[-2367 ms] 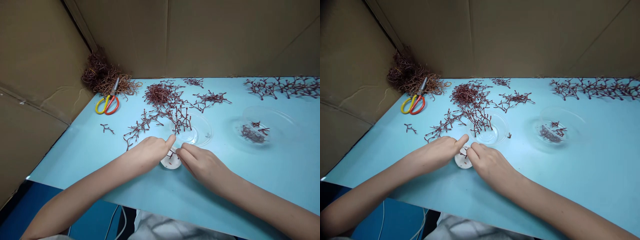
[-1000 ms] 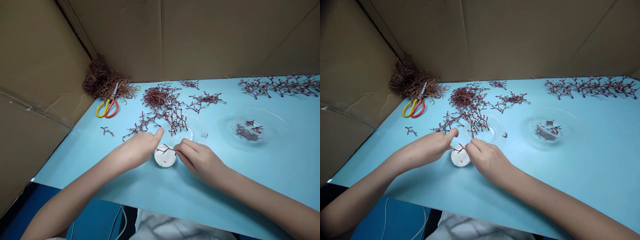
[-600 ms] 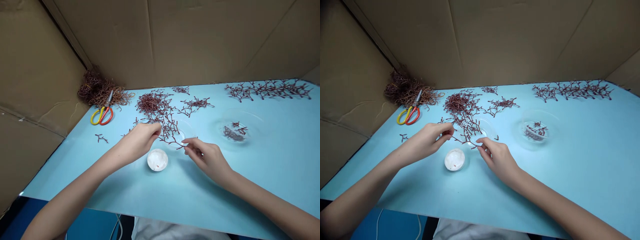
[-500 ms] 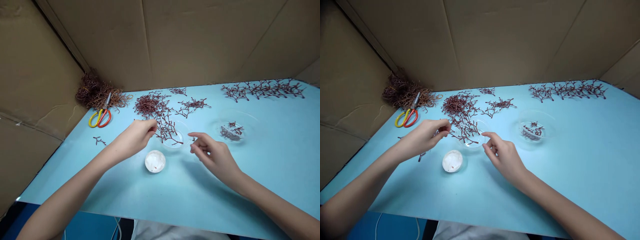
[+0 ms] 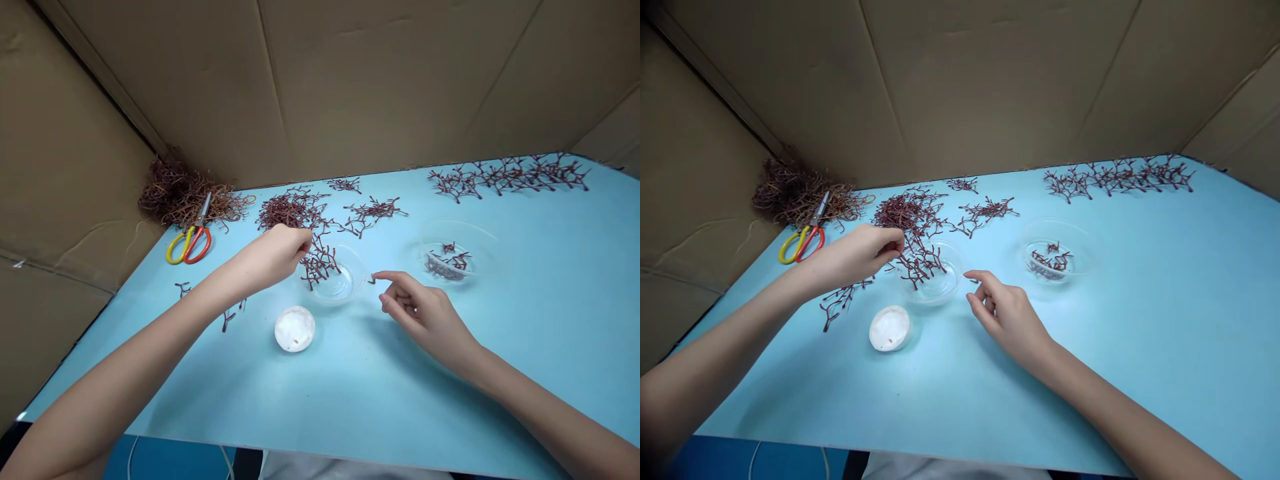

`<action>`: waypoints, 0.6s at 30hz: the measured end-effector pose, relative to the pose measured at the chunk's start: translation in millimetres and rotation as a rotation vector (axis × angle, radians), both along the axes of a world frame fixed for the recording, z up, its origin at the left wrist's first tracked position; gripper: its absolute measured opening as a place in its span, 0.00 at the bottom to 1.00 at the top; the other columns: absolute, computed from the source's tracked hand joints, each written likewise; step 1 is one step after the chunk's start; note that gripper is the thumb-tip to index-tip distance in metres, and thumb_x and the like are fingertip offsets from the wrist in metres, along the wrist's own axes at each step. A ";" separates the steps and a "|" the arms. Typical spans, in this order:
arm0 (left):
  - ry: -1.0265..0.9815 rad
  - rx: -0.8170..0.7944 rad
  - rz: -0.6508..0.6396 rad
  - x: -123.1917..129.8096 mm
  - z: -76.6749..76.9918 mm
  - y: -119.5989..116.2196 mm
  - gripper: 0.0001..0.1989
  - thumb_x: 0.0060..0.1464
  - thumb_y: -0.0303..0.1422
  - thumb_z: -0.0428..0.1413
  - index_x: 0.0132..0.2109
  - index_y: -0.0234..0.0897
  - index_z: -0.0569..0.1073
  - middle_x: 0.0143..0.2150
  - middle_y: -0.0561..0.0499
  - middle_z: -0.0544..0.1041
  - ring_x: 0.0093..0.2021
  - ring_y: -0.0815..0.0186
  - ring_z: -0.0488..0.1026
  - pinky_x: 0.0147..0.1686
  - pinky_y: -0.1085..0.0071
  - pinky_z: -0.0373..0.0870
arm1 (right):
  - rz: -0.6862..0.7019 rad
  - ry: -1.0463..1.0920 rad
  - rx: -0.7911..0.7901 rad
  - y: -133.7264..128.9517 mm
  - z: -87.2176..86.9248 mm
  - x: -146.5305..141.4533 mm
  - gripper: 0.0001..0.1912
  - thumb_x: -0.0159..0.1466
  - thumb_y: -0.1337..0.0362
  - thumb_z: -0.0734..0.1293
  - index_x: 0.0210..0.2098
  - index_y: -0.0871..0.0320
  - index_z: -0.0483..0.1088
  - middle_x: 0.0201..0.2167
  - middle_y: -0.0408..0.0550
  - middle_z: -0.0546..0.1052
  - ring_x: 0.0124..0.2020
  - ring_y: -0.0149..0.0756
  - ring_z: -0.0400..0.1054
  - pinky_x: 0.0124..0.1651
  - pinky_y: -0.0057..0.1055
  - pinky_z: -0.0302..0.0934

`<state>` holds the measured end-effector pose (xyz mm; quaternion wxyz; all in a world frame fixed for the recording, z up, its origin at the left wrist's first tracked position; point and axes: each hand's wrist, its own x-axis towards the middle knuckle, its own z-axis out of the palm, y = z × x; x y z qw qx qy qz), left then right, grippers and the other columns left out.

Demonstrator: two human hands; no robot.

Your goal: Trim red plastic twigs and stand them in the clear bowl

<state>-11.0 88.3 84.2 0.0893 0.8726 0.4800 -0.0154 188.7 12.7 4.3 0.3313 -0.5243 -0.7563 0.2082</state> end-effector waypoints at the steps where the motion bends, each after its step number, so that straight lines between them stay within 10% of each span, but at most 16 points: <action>1: 0.010 -0.002 -0.008 2.1 -0.5 0.2 0.08 0.47 0.21 0.43 0.25 0.35 0.62 0.20 0.55 0.63 0.21 0.72 0.57 0.22 0.77 0.51 | 0.004 -0.004 0.001 -0.1 0.2 0.1 0.11 0.59 0.66 0.54 0.40 0.60 0.60 0.17 0.40 0.67 0.16 0.26 0.59 0.20 0.22 0.54; 18: 0.151 0.189 -0.044 8.9 -13.8 3.6 0.10 0.48 0.21 0.41 0.29 0.34 0.66 0.30 0.48 0.67 0.33 0.63 0.66 0.23 0.73 0.54 | 0.030 -0.106 0.049 -1.0 -1.2 -0.2 0.13 0.59 0.68 0.53 0.41 0.65 0.62 0.13 0.34 0.55 0.12 0.25 0.51 0.18 0.21 0.48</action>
